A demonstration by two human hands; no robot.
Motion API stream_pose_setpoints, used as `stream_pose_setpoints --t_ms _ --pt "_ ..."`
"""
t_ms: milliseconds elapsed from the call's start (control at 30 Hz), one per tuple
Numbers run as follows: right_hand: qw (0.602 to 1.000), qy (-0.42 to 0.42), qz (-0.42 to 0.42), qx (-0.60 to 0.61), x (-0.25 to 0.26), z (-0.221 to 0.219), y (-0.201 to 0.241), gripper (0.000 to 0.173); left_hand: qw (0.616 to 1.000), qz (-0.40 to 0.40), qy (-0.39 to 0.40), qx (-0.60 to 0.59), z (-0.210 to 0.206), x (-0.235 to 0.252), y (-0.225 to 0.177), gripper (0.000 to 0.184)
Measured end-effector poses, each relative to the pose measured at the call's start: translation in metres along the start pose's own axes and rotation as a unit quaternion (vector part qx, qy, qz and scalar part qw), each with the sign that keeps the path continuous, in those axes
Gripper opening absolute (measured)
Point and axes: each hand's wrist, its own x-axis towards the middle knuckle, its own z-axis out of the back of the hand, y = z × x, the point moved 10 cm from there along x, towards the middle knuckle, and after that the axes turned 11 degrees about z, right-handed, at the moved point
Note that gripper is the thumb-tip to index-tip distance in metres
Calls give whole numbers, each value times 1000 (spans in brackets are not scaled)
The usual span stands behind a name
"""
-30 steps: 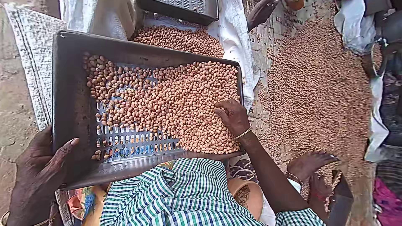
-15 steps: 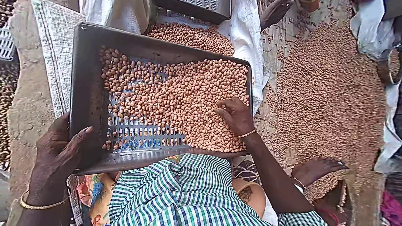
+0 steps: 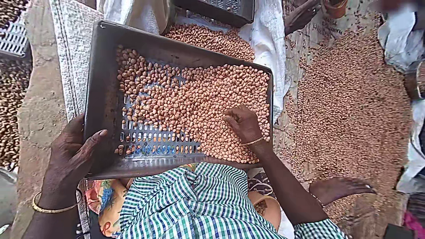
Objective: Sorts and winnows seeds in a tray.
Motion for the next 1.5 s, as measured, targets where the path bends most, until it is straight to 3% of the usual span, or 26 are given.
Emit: stream_pose_setpoints --t_ms 100,167,267,367,467,567,633,700,733,800,867,900,967,1067,1133,1267,1333,1400,1433,1467,1500 --pt "979 -92 -40 175 5 14 -23 2 1000 6 -5 4 1 1 3 48" --pt "962 -119 -34 242 2 18 -31 7 999 30 -19 27 4 -1 6 53" --pt "996 -66 3 58 -3 16 -21 13 999 38 -16 24 2 1 7 55" --pt "998 -10 15 -56 3 1 -3 20 999 27 -18 32 3 -1 6 55" --pt "995 -17 56 -76 3 -5 -2 16 999 22 -9 33 0 1 3 54" --pt "999 -40 16 20 2 12 -13 15 999 32 -11 27 0 -1 1 50" --pt "1000 -19 20 -3 21 23 -5 16 999 33 -12 34 0 0 0 49" --pt "996 12 67 -65 57 24 35 19 999 27 -10 38 -2 1 -2 51" --pt "989 3 134 -57 74 21 74 19 999 26 -8 36 -3 1 -2 51" --pt "949 -6 302 92 93 7 171 22 999 21 -7 29 -3 0 -2 51" --pt "895 13 386 224 104 1 227 37 1000 19 -2 24 -3 0 -3 49" --pt "895 -27 383 228 109 5 221 32 999 25 0 23 -3 -1 -3 49" --pt "931 -84 329 133 113 5 163 21 1000 26 -2 14 -3 -1 -5 48" --pt "968 -28 248 26 87 -31 82 17 1000 22 5 18 -6 0 -4 49" --pt "968 -4 252 8 73 -50 65 17 999 23 5 23 -7 1 -3 49" --pt "969 -37 240 41 77 -40 64 14 999 29 -5 31 -5 -1 -4 48" --pt "986 44 157 32 88 -30 65 16 999 29 -6 31 -5 -1 -4 47" --pt "980 181 73 34 99 -32 77 16 999 29 -1 25 -6 -1 -6 46" --pt "974 194 95 75 105 -29 97 14 999 28 2 21 -7 -1 -7 45" --pt "959 161 172 158 109 -22 126 13 1000 26 4 17 -7 0 -8 44" --pt "919 113 266 269 111 -13 154 18 1000 25 6 11 -7 -1 -8 43"
